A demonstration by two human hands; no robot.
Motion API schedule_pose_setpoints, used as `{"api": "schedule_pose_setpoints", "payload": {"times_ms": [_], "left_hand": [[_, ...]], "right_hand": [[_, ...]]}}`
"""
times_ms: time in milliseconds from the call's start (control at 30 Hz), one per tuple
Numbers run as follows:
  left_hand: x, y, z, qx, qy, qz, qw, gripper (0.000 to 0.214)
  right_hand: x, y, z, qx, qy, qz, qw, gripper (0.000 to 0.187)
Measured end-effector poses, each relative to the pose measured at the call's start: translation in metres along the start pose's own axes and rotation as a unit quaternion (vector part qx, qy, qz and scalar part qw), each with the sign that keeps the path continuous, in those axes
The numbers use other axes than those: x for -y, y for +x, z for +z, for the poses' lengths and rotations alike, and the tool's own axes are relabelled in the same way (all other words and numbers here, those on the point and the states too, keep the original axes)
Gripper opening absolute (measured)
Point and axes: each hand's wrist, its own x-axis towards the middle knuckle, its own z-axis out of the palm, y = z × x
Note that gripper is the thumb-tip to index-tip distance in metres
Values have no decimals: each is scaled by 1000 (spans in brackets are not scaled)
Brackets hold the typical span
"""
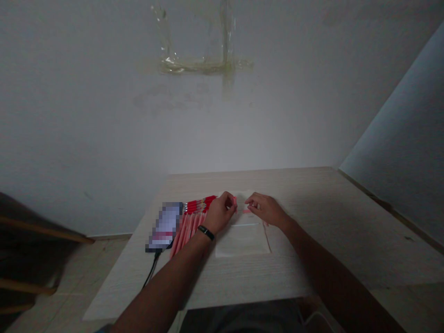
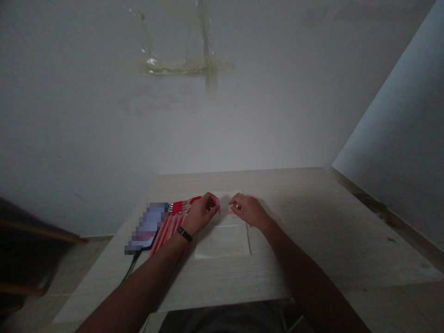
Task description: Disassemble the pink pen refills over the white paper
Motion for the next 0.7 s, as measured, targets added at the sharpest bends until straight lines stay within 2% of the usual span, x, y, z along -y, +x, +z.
{"api": "schedule_pose_setpoints", "payload": {"times_ms": [100,267,533,700], "left_hand": [[0,0,-1,9,4,-11,1000,9],[6,-1,3,53,74,-46,995,8],[2,0,-1,20,20,-22,999,5],[1,1,-2,27,69,-24,997,9]], "right_hand": [[0,0,-1,7,-4,2,1000,11],[2,0,-2,13,-11,4,1000,9],[3,0,-5,24,-2,-1,1000,10],[-2,-2,-5,60,-16,-5,998,11]]}}
